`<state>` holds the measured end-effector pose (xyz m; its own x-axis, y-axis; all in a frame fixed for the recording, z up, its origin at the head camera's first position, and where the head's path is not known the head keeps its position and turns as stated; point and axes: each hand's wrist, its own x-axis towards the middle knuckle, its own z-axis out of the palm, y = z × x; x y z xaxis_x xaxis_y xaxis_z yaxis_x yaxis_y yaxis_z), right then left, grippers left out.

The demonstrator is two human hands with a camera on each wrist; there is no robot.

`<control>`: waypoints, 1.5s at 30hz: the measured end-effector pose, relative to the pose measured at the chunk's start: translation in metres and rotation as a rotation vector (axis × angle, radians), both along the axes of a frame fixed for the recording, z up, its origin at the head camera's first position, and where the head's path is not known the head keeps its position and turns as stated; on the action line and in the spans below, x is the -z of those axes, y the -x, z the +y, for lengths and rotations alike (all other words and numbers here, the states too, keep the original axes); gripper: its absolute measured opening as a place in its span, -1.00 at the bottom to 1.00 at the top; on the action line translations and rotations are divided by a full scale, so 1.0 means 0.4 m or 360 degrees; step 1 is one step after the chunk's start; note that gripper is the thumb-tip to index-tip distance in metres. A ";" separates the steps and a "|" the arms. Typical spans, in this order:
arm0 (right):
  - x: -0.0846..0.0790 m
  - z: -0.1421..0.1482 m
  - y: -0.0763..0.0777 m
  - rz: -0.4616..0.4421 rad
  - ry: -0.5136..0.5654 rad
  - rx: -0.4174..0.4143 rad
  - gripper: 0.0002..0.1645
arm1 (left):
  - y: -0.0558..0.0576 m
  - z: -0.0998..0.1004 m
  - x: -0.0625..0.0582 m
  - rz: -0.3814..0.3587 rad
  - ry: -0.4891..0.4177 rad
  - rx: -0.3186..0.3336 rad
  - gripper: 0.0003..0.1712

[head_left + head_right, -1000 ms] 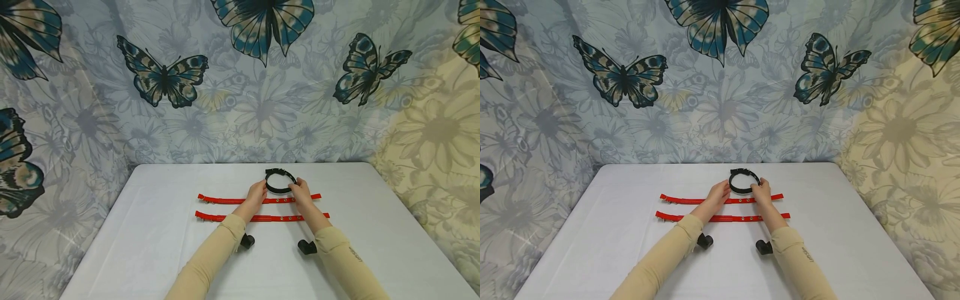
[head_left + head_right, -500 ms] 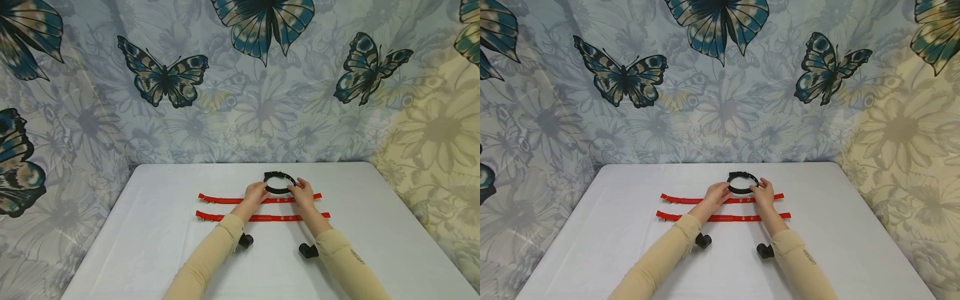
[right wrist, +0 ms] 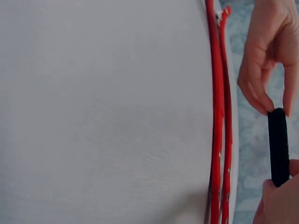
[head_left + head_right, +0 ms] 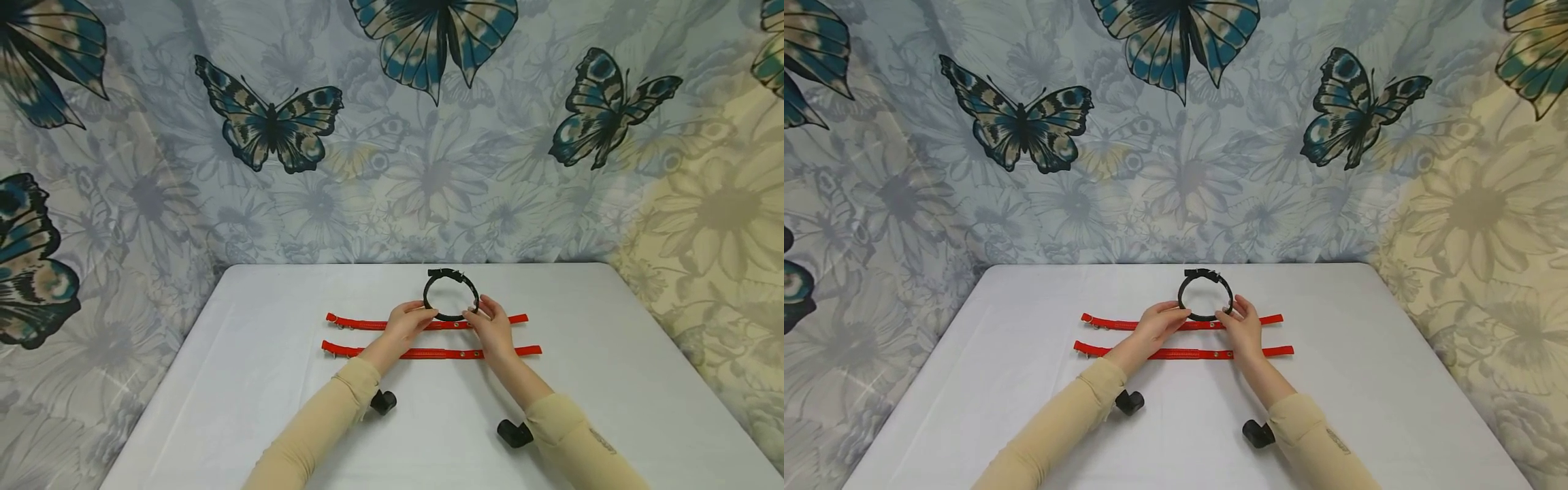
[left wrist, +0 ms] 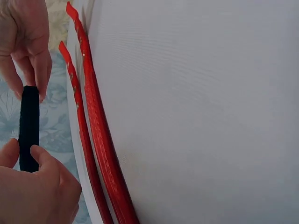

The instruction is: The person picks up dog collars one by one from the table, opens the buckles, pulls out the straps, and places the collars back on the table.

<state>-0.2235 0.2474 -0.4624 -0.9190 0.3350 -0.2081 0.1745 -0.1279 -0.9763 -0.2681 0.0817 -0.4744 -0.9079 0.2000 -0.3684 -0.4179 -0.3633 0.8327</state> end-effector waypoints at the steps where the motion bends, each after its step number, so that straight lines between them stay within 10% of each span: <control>1: 0.000 -0.005 -0.006 0.0001 0.0025 -0.0023 -0.17 | -0.004 -0.010 0.002 0.0007 0.0018 0.0021 -0.40; 22: 0.018 -0.048 -0.106 0.0004 -0.0130 -0.0611 -0.30 | -0.126 -0.197 0.004 0.0286 0.0475 0.0379 -0.43; 34: 0.045 -0.050 -0.157 0.0196 -0.0774 -0.1072 -0.68 | -0.193 -0.280 0.021 0.0829 0.1160 0.0676 -0.52; 45: 0.070 -0.070 -0.177 0.0429 -0.1092 -0.1209 -0.75 | -0.229 -0.316 0.034 0.0988 0.1229 0.0764 -0.58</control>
